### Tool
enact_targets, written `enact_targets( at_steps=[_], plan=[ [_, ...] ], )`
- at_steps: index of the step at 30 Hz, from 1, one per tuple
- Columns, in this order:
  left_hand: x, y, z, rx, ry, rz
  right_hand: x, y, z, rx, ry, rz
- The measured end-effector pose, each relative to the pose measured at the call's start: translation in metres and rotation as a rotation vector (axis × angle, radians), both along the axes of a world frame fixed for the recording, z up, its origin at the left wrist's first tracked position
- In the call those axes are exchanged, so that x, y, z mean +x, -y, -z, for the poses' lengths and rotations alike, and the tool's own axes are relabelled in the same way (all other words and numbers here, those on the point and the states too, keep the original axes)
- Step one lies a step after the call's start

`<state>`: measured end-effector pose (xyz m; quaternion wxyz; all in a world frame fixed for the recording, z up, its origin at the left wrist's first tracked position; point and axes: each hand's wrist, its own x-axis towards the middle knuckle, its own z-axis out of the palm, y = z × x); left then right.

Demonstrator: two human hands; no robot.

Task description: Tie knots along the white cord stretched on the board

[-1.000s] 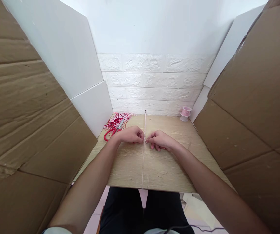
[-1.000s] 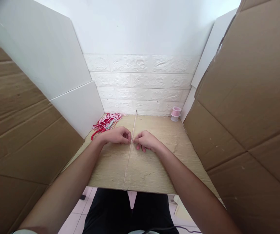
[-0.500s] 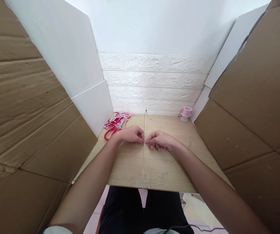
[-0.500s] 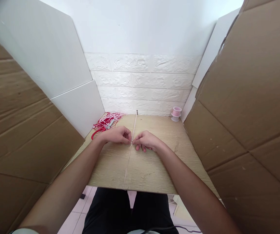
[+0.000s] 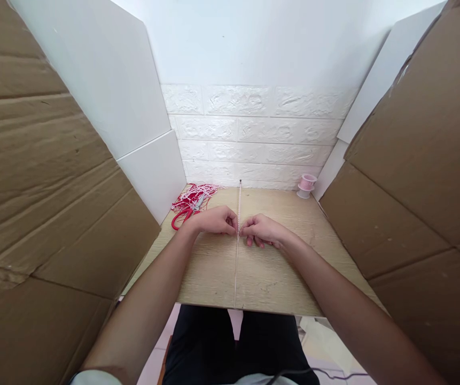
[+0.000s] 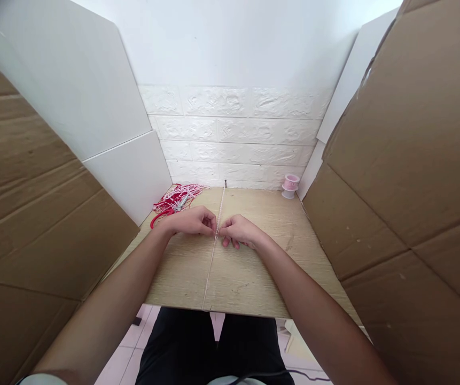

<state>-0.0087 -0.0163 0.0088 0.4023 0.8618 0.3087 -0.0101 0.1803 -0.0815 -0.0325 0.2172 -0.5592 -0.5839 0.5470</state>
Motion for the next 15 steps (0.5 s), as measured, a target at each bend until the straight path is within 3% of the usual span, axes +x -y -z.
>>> enact_targets(
  at_steps=[8, 12, 15],
  plan=[
    [-0.0002, 0.0058, -0.0088, 0.053, 0.089, -0.151, -0.0026, 0.003, 0.0001, 0.089, 0.067, 0.051],
    [0.0019, 0.0061, -0.0055, -0.039, 0.093, -0.173, -0.0054, 0.0062, -0.0036, 0.131, 0.174, 0.093],
    [0.0027, 0.0047, -0.0016, -0.096, 0.091, -0.156, -0.0078, 0.0071, -0.004, 0.117, 0.087, 0.114]
  ],
)
